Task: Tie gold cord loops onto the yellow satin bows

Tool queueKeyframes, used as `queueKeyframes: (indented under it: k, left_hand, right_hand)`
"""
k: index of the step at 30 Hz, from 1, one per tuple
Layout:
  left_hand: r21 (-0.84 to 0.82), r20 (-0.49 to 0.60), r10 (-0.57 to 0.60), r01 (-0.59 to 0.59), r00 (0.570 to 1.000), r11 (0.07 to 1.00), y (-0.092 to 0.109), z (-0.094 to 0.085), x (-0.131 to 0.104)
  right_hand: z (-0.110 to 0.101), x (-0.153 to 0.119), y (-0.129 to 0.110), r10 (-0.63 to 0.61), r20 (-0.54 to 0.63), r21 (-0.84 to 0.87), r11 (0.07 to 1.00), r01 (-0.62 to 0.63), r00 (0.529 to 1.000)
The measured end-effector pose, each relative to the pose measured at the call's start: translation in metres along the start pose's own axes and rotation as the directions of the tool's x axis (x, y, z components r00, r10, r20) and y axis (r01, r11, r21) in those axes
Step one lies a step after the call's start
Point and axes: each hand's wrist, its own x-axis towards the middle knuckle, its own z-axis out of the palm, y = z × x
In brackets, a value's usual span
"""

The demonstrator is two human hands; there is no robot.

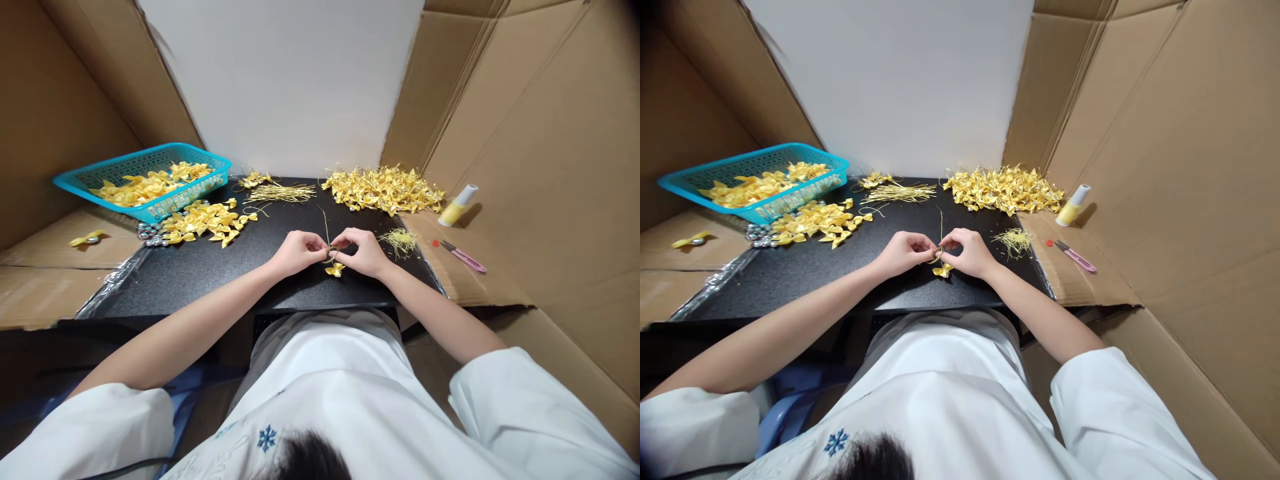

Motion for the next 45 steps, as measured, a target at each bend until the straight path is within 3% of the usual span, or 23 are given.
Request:
queueKeyframes:
  k: [10, 22, 26, 28, 31, 34, 36, 42, 45]
  left_hand:
    - [0.035, -0.005, 0.020, -0.019, 1.000, 0.999, -0.001, 0.001, 0.000]
    - [0.028, 0.048, 0.021, -0.023, 0.999, 0.999, -0.002, 0.003, -0.001]
    - [0.054, 0.033, -0.062, 0.060, 0.998, 0.997, 0.001, -0.007, 0.000]
    - [0.100, 0.092, -0.166, 0.157, 0.982, 0.983, 0.006, -0.015, -0.001]
    - [0.185, 0.263, -0.334, 0.292, 0.905, 0.938, 0.017, -0.023, -0.005]
    - [0.180, 0.415, -0.401, 0.358, 0.817, 0.916, 0.027, -0.020, -0.009]
    - [0.142, 0.443, -0.430, 0.412, 0.786, 0.900, 0.029, -0.014, -0.010]
    - [0.065, 0.387, -0.484, 0.500, 0.785, 0.864, 0.026, 0.001, -0.003]
    - [0.046, 0.344, -0.486, 0.502, 0.804, 0.864, 0.022, 0.003, 0.000]
  right_hand:
    - [0.003, -0.001, 0.001, 0.007, -0.080, -0.032, 0.999, -0.009, 0.997]
    - [0.005, 0.001, 0.003, 0.154, 0.017, 0.071, 0.985, -0.155, 0.988]
    - [0.004, 0.001, 0.004, 0.235, 0.014, 0.128, 0.964, -0.235, 0.972]
    - [0.003, 0.001, 0.005, 0.280, 0.025, 0.151, 0.948, -0.281, 0.960]
    - [0.002, 0.002, 0.005, 0.338, 0.059, 0.181, 0.922, -0.343, 0.939]
    - [0.002, 0.004, 0.005, 0.365, 0.081, 0.205, 0.904, -0.374, 0.927]
    - [0.003, 0.004, 0.005, 0.378, 0.094, 0.222, 0.894, -0.389, 0.921]
    - [0.003, -0.004, 0.008, 0.478, 0.169, 0.262, 0.821, -0.507, 0.862]
    - [0.002, -0.010, 0.007, 0.488, 0.139, 0.251, 0.824, -0.507, 0.862]
